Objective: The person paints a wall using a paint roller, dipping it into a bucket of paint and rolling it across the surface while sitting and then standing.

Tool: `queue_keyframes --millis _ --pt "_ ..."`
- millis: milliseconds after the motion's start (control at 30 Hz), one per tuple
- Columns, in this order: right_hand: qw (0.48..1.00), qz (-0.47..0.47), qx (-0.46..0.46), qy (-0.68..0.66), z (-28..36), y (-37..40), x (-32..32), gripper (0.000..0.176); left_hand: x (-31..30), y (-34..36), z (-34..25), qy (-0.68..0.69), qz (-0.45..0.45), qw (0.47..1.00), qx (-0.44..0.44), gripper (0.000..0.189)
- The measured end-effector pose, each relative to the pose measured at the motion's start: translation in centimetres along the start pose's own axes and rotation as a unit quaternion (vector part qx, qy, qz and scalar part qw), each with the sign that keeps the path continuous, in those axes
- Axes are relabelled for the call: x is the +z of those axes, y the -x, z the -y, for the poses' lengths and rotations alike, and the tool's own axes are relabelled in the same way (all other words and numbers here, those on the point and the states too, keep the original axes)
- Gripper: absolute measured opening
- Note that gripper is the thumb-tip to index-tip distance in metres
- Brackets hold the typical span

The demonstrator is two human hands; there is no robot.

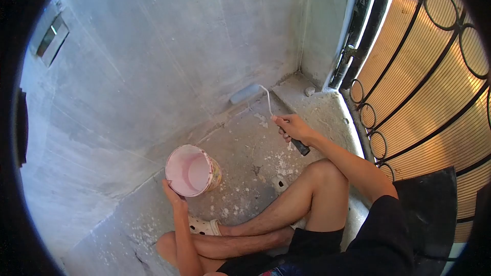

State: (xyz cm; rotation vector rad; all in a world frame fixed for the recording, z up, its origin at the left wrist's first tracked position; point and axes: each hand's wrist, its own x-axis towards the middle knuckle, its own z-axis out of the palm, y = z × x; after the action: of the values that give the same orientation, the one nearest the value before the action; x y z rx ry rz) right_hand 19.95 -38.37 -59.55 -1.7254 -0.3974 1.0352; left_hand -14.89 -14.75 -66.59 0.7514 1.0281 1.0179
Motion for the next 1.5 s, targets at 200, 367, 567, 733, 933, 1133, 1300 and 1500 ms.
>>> queue_keyframes --millis 200,367,567,733,933,1133,1300,1500 --pt "0.999 0.025 0.021 -0.007 -0.3 -0.7 -0.1 0.036 -0.6 -1.0 0.5 -0.004 -0.006 1.0 0.002 0.019" --pt "0.999 0.02 -0.017 -0.048 2.4 1.5 -0.6 0.037 -0.3 -0.4 0.2 -0.006 -0.015 1.0 -0.009 0.019" --pt "0.976 -0.01 -0.127 -0.175 7.1 3.7 0.3 0.047 -0.3 -0.3 0.3 -0.021 -0.008 1.0 0.007 0.02" --pt "0.97 -0.01 -0.164 -0.181 7.1 2.9 -0.3 0.047 -0.5 -0.3 0.4 -0.009 -0.003 1.0 0.003 0.021" --pt "0.991 -0.014 -0.125 -0.048 3.2 1.7 -2.8 0.045 -1.0 -1.0 0.8 -0.028 0.004 1.0 0.001 0.023" --pt "0.993 -0.027 -0.112 -0.041 4.5 3.1 -1.5 0.044 -0.4 -0.4 0.5 -0.022 -0.023 0.999 0.004 0.025" --pt "0.975 -0.012 -0.193 -0.11 7.8 3.9 2.1 0.044 -0.9 -1.0 0.6 -0.02 0.008 1.0 -0.006 0.024" --pt "0.973 -0.004 -0.213 -0.092 5.4 2.4 6.8 0.044 -0.9 -0.9 0.5 -0.007 0.002 1.0 -0.028 0.023"
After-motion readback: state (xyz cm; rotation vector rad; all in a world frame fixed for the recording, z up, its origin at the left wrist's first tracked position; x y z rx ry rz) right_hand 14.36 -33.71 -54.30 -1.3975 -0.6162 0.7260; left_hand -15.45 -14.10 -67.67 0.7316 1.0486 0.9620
